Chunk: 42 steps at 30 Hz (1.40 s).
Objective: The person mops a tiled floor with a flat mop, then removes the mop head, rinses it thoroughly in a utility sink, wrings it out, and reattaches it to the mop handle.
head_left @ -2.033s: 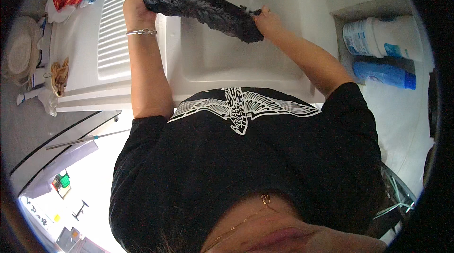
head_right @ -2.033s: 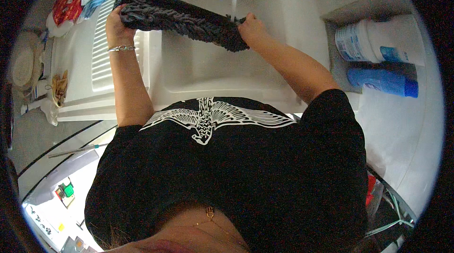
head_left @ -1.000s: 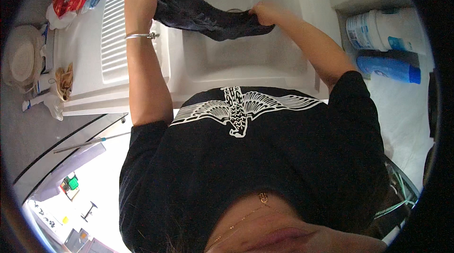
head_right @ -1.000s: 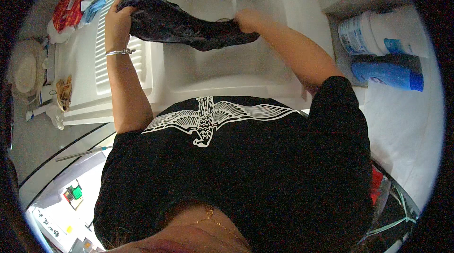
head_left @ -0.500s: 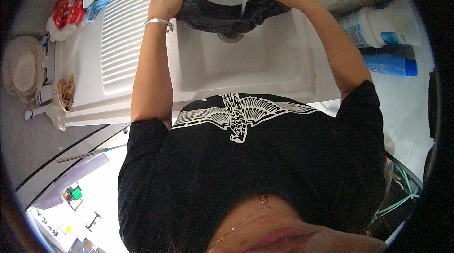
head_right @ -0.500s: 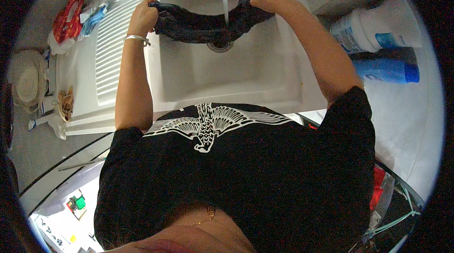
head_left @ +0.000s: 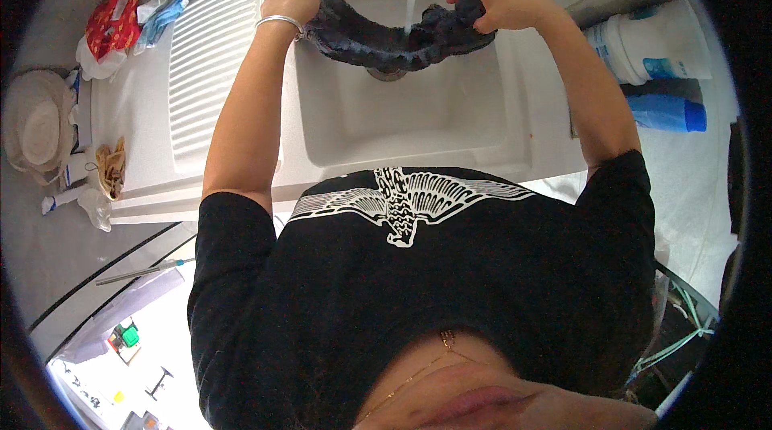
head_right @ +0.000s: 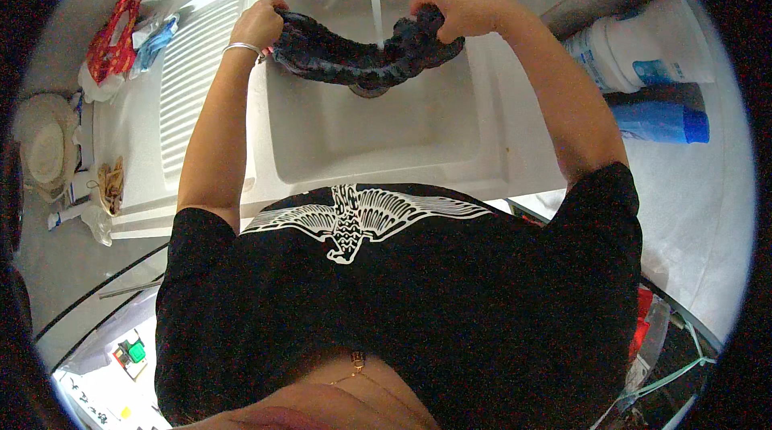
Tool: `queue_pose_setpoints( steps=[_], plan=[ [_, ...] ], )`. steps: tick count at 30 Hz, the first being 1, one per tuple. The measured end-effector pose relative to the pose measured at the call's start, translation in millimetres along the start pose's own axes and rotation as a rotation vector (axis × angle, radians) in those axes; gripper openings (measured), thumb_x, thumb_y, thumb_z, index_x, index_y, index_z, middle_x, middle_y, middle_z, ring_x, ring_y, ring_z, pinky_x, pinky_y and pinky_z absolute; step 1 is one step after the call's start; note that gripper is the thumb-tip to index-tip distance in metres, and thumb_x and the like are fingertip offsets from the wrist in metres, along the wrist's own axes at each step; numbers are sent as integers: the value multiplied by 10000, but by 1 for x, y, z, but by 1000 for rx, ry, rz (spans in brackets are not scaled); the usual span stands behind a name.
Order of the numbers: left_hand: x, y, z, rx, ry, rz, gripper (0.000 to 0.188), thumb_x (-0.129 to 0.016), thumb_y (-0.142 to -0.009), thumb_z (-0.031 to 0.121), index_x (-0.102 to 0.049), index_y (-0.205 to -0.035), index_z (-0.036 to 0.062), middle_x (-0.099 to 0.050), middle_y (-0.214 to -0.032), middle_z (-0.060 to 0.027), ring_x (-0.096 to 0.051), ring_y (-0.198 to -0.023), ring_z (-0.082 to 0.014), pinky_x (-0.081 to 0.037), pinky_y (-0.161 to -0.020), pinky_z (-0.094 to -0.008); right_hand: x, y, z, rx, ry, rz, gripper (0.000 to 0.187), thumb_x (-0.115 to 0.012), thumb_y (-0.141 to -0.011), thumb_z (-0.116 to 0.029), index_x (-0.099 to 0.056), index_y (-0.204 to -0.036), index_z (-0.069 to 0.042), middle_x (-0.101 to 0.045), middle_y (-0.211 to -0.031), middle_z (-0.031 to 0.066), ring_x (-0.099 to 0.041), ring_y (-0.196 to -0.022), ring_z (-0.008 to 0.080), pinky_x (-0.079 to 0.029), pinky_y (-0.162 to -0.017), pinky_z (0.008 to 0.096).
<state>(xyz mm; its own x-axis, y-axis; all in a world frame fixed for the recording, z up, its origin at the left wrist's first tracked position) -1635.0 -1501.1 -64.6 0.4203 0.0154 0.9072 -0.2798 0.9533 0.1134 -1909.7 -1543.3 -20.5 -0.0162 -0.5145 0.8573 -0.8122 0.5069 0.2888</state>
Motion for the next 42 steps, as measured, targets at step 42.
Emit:
queue_pose_setpoints(
  steps=[42],
  plan=[
    [-61,2,101,-352,445,-34,378,-671,-524,228,-637,-830,9,-600,-787,-181,-566,-839,-292,-471,-731,-340,-104,-25,27,-603,-1788,516,537,-481,-809,-471,-494,-1045,11,-549,-990,148,-557,-922,302,-460,-775,440]
  ],
)
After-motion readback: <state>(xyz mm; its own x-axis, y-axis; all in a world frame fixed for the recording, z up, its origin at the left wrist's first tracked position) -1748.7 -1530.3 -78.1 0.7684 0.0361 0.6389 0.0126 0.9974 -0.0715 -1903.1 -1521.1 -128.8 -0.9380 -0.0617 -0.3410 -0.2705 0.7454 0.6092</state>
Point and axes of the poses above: each hand's wrist, its own y-axis away from the middle knuckle, its own x-axis out of the back of the hand, z = x × y, the point moved 5 cm from there along -y, towards the middle knuckle
